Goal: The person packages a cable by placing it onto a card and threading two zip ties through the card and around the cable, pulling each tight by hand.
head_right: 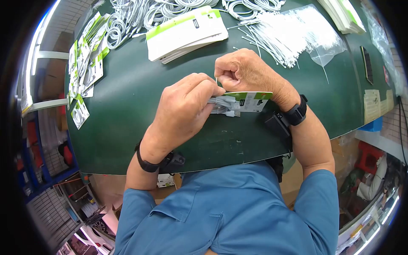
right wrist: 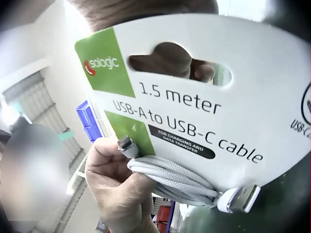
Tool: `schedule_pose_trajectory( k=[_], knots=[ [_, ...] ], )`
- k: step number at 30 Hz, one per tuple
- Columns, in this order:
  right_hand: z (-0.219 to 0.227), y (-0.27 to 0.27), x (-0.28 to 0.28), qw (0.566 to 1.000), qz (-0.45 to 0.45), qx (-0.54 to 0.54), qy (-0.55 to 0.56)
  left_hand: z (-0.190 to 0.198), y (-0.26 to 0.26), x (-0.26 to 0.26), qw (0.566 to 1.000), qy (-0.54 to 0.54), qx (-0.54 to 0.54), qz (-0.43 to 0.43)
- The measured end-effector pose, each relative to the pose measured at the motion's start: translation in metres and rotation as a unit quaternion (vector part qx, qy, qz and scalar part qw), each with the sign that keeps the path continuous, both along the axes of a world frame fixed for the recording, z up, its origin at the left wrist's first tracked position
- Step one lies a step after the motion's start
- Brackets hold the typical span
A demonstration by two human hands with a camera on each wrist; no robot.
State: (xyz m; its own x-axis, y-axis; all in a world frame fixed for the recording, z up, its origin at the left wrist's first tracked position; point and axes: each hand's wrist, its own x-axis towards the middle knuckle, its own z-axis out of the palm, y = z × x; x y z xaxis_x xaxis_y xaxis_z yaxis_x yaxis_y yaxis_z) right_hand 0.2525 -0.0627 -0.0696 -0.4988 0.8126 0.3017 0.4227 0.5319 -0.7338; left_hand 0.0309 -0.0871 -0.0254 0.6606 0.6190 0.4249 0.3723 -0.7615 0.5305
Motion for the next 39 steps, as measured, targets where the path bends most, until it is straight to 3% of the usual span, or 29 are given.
schedule_pose_trajectory(
  k=[1, 4, 7, 11, 12, 13, 15, 18, 21, 22, 25, 28, 34, 39],
  knots=[
    [-0.002, 0.002, 0.001, 1.000, 0.005, 0.010, -0.002, -0.001, 0.000, 0.000, 1.000, -0.006, 0.001, -0.003],
    [0.004, 0.000, 0.005, 0.994, 0.042, -0.097, -0.034, -0.001, -0.003, -0.001, 1.000, -0.012, 0.003, -0.008],
    [0.004, 0.000, 0.001, 0.995, 0.004, -0.098, 0.019, 0.001, -0.002, -0.002, 1.000, -0.013, 0.006, 0.006],
    [0.013, 0.003, 0.013, 0.950, -0.167, -0.212, 0.158, 0.012, 0.009, -0.011, 0.995, -0.077, -0.042, 0.046],
    [-0.001, 0.010, 0.025, 0.945, -0.176, -0.162, 0.223, 0.015, 0.011, -0.012, 0.991, -0.099, -0.068, 0.062],
    [0.000, 0.011, 0.029, 0.908, -0.206, -0.194, 0.310, 0.011, 0.014, -0.012, 0.979, -0.145, -0.112, 0.084],
    [0.005, 0.014, 0.043, 0.879, -0.215, -0.169, 0.389, -0.004, 0.022, -0.015, 0.942, -0.237, -0.196, 0.131],
    [0.008, 0.006, 0.036, 0.851, -0.155, -0.191, 0.465, -0.011, 0.030, -0.019, 0.883, -0.312, -0.317, 0.151],
    [0.009, -0.007, 0.003, 0.888, -0.169, -0.228, 0.362, -0.018, 0.034, -0.017, 0.848, -0.357, -0.358, 0.159],
    [0.013, -0.008, -0.003, 0.917, -0.150, -0.241, 0.280, -0.020, 0.034, -0.016, 0.841, -0.366, -0.365, 0.161],
    [-0.002, -0.018, -0.027, 0.899, -0.109, -0.255, 0.338, -0.030, 0.031, -0.013, 0.824, -0.370, -0.401, 0.151],
    [0.007, -0.018, -0.023, 0.898, -0.110, -0.280, 0.322, -0.032, 0.027, -0.010, 0.806, -0.373, -0.439, 0.135],
    [0.011, -0.015, -0.008, 0.868, -0.066, -0.347, 0.349, -0.043, 0.028, -0.012, 0.714, -0.446, -0.539, 0.031],
    [0.007, -0.012, -0.006, 0.855, -0.077, -0.371, 0.354, -0.052, 0.028, -0.005, 0.700, -0.459, -0.545, 0.046]
  ],
)
